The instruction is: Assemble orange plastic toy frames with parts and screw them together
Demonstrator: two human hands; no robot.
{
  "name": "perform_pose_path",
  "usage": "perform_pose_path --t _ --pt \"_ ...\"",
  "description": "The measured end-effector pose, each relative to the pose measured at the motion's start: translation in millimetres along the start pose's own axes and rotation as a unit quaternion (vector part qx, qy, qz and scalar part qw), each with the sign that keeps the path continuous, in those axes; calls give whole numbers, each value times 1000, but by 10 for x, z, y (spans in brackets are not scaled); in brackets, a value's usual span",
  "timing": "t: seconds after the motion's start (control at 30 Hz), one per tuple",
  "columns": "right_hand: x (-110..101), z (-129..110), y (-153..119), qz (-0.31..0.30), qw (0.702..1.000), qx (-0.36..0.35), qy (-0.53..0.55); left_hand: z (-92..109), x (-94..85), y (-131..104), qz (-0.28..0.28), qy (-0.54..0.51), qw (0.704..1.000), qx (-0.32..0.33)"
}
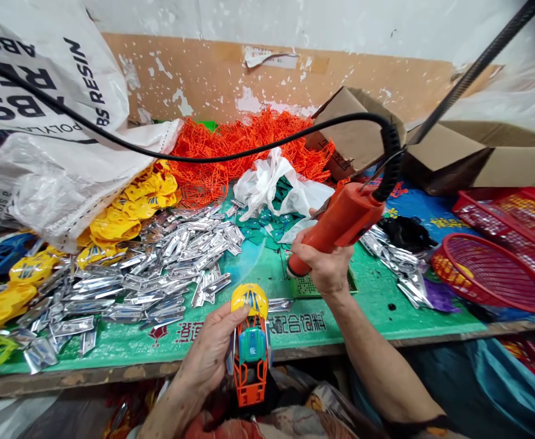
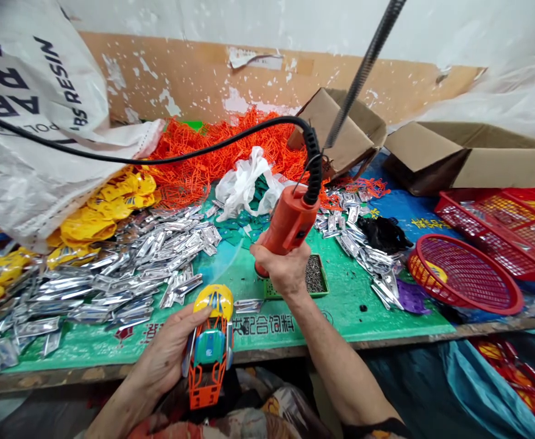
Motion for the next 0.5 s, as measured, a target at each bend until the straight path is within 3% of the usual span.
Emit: perform_pose_path --t 0.2,0.5 --pt "-35 -109 40 -14 999 -16 34 -3 20 42 -7 12 1000 8" --pt "17 -685 -29 -49 993 56 88 50 144 51 -6 83 992 95"
Point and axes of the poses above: each hand's wrist, its own y-axis towards the middle knuckle, its own x-axis out of the palm, z = x × y, the point moved 4 cm from there along y, towards the middle knuckle, and after that the axes turned 1 degree about -z, right-handed, at the moved point
